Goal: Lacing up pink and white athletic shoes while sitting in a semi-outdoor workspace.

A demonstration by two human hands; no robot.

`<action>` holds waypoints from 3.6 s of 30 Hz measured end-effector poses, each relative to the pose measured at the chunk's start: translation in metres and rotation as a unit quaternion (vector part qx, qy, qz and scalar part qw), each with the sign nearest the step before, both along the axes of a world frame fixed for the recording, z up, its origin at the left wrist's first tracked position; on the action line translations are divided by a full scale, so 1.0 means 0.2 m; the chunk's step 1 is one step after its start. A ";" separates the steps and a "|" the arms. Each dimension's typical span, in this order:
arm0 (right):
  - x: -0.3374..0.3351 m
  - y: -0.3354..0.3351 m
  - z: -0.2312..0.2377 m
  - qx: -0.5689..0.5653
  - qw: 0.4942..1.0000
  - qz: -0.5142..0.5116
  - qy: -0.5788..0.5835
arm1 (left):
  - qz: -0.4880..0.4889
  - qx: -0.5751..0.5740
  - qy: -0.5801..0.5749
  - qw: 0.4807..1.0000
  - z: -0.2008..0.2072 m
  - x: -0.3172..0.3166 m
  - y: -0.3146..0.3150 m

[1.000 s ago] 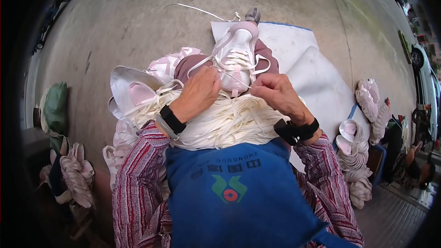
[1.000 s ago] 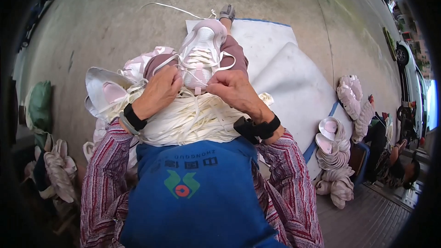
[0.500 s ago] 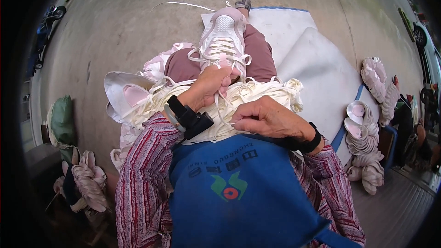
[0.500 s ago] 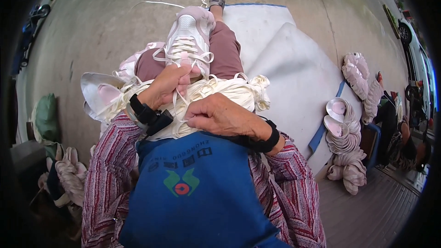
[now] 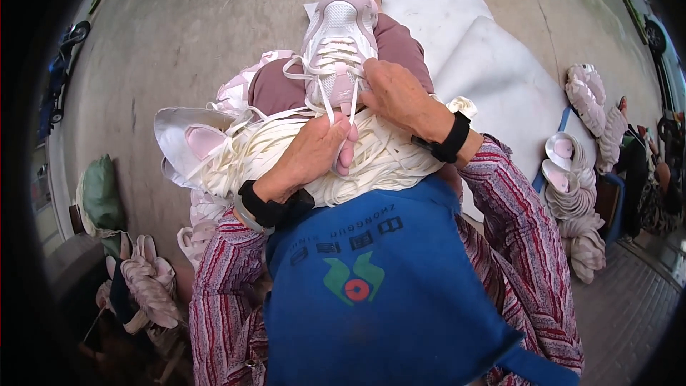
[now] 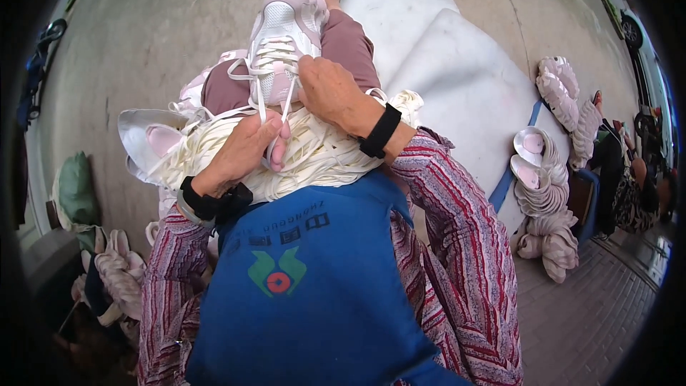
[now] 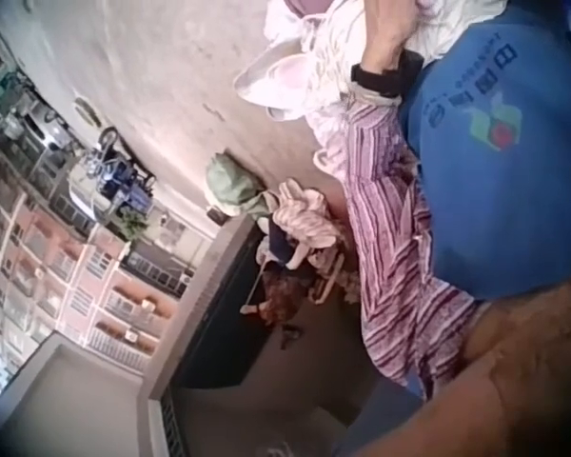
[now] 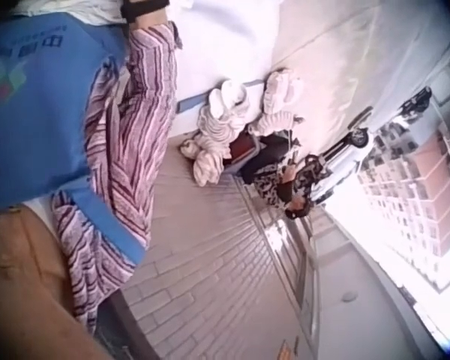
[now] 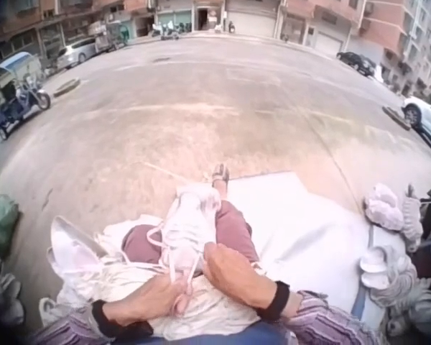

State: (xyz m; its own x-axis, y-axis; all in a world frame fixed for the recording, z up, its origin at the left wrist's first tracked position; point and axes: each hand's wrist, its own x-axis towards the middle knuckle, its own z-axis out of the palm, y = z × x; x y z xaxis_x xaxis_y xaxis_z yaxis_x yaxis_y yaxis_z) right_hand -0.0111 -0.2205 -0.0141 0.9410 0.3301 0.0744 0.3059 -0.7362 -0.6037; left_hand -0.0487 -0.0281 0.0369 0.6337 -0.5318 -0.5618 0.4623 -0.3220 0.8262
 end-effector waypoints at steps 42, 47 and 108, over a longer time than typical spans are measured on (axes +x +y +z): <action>-0.41 0.25 0.19 0.372 0.919 0.096 0.082 | 0.163 -0.117 0.180 0.963 0.00 0.16 0.00; -0.40 0.17 0.26 0.220 0.944 0.142 0.203 | 0.202 -0.165 0.186 0.947 0.00 0.16 0.00; -0.03 -0.30 0.16 0.178 0.932 -0.153 0.275 | 0.393 -0.441 0.145 0.794 -0.13 0.20 0.86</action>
